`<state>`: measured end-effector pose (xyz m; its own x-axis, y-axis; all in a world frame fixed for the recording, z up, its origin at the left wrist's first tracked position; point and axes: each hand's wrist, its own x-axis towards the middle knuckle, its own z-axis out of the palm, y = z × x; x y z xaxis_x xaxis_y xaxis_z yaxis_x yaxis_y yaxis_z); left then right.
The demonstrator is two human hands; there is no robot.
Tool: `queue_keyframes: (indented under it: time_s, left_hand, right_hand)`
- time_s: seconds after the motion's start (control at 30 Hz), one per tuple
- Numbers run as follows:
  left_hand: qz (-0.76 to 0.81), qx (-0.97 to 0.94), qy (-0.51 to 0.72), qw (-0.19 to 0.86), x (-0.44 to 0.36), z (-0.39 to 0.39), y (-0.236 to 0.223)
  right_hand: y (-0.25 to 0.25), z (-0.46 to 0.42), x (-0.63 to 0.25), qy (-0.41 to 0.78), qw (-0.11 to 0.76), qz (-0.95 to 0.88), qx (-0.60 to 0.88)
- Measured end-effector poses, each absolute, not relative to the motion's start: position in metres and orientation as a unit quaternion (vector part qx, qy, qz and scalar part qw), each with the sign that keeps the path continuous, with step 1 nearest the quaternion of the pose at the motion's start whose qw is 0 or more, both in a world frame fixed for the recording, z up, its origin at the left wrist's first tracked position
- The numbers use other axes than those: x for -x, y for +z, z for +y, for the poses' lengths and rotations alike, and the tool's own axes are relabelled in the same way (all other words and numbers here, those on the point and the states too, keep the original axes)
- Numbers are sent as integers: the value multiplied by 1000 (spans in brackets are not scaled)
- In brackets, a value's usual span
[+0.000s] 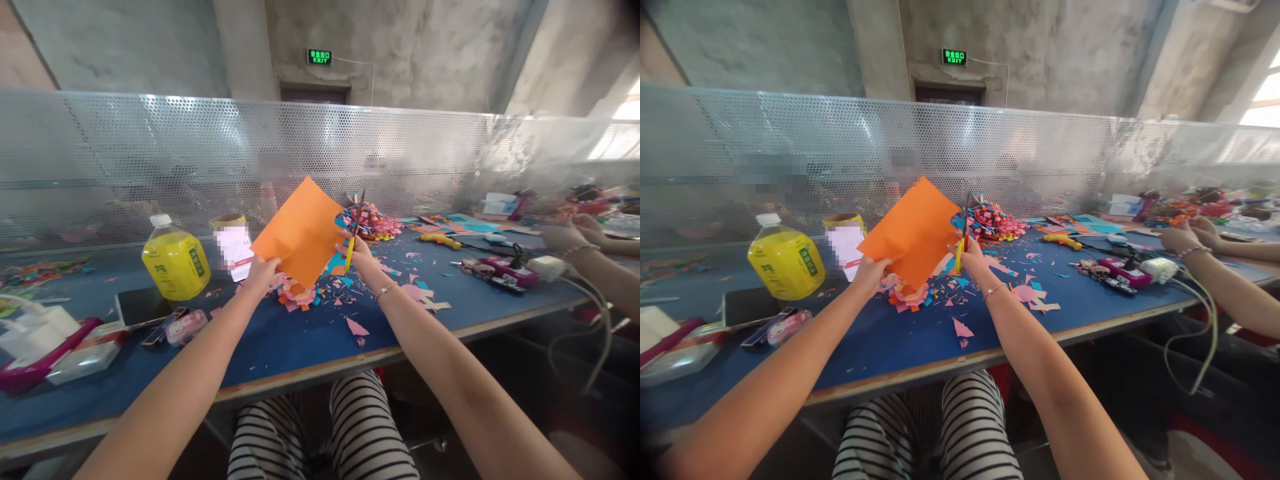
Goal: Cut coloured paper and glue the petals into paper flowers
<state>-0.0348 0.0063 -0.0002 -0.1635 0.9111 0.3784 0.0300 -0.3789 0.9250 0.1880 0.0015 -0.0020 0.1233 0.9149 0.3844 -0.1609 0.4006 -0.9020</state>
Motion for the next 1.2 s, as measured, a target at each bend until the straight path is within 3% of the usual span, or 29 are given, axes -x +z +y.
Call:
queue_keyframes:
  time_s: [0.57, 0.9, 1.2]
  left_hand:
    - [384, -509, 699, 322, 47, 15, 6]
    - [329, -391, 647, 566, 29, -14, 28]
    - [338, -482, 533, 608, 29, -15, 16]
  right_hand:
    - [-3, 10, -194, 411, 697, -451, 377]
    - [-5, 11, -193, 316, 720, -470, 402]
    - [-5, 15, -199, 292, 757, -431, 395]
